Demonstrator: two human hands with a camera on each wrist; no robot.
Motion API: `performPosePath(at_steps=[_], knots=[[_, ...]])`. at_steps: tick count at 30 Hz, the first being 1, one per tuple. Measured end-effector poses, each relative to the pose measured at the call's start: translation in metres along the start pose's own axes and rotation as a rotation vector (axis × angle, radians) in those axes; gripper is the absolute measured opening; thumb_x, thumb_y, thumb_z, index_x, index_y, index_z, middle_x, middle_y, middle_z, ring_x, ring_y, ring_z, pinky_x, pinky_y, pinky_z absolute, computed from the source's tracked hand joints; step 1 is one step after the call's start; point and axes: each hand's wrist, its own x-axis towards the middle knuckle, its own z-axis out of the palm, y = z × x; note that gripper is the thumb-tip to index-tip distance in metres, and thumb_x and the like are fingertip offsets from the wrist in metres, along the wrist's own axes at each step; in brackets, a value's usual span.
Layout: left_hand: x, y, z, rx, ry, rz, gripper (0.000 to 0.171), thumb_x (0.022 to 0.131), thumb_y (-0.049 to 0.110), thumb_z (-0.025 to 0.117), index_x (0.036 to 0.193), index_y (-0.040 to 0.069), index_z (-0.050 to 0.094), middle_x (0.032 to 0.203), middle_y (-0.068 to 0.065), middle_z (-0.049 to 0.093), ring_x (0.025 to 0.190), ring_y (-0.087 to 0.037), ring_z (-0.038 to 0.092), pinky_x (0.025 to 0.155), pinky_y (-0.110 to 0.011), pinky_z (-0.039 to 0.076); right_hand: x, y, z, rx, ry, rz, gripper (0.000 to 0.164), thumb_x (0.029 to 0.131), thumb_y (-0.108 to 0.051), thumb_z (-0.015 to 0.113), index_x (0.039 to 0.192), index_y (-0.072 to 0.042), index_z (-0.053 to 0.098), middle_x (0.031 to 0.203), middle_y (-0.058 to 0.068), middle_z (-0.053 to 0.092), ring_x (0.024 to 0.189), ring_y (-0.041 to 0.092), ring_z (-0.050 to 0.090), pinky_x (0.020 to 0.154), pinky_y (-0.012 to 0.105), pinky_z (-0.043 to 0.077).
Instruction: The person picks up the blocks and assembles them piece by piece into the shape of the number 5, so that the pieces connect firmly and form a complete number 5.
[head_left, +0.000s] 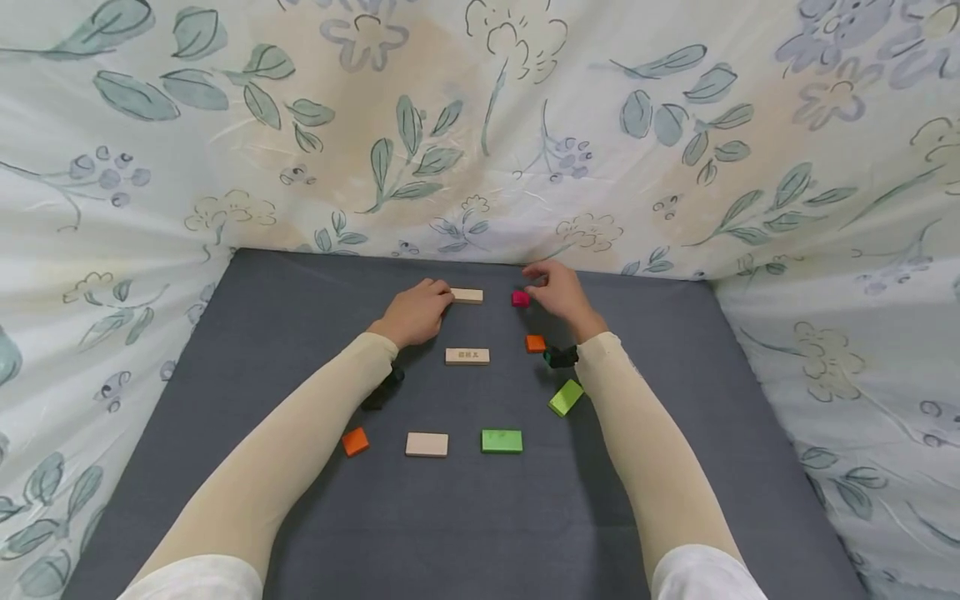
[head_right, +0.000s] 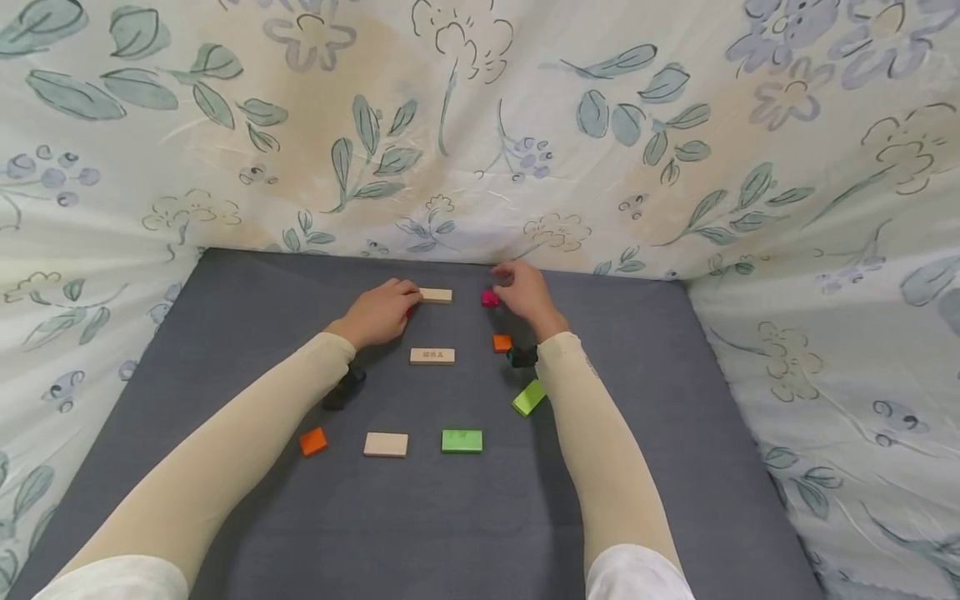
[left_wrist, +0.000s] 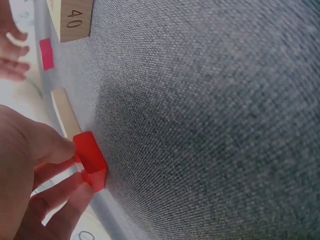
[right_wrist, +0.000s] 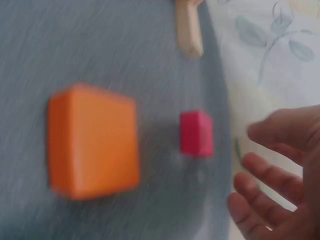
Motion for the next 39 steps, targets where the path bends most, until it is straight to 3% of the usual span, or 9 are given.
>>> performPosePath(at_steps=[4,7,18,32,39], knots=[[0.0,-0.001,-0.001,0.005,-0.002,-0.008,0.039,0.112,0.008,0.053,0.149,0.002,0.064,0.15,-0.013,0.059,0.139,-0.031,0.053,0.108,-0.046,0.053,-0.002,0.009,0.004,-0.066,-0.091,0.025,0.04,0.102,-0.012,0.072,0.142,-0.008,0.07,0.137,0.014,0.066,0.107,0.032,0.062,0.089,0.049,0.054],[0.0,-0.001,0.0,0.003,-0.005,-0.007,0.04,0.112,0.008,0.054,0.15,0.002,0.063,0.151,-0.013,0.058,0.139,-0.031,0.053,0.108,-0.047,0.053,-0.002,0.011,0.01,-0.079,-0.114,0.039,0.042,0.102,-0.012,0.074,0.144,-0.009,0.069,0.138,0.014,0.067,0.102,0.031,0.062,0.085,0.046,0.054],[0.003,-0.001,0.001,-0.019,-0.005,-0.011,0.041,0.11,0.007,0.054,0.15,0.002,0.063,0.151,-0.013,0.057,0.14,-0.031,0.052,0.108,-0.047,0.053,0.001,0.008,0.019,-0.098,-0.071,0.032,0.034,0.102,-0.008,0.074,0.136,-0.004,0.074,0.121,0.017,0.07,0.098,0.033,0.06,0.084,0.045,0.052],[0.006,-0.003,0.003,-0.017,-0.033,-0.031,0.042,0.11,0.008,0.055,0.151,0.002,0.063,0.152,-0.012,0.056,0.141,-0.03,0.05,0.109,-0.047,0.052,0.007,-0.005,0.028,-0.07,-0.075,0.007,0.029,0.102,-0.013,0.077,0.131,-0.007,0.076,0.113,0.013,0.07,0.091,0.03,0.061,0.078,0.041,0.053],[0.006,-0.001,0.001,-0.029,-0.048,-0.044,0.042,0.11,0.007,0.055,0.151,0.002,0.063,0.153,-0.012,0.056,0.141,-0.03,0.05,0.112,-0.047,0.05,0.008,-0.013,0.033,-0.064,-0.085,0.005,0.031,0.102,-0.011,0.076,0.133,-0.007,0.075,0.117,0.013,0.07,0.095,0.029,0.063,0.081,0.041,0.056]])
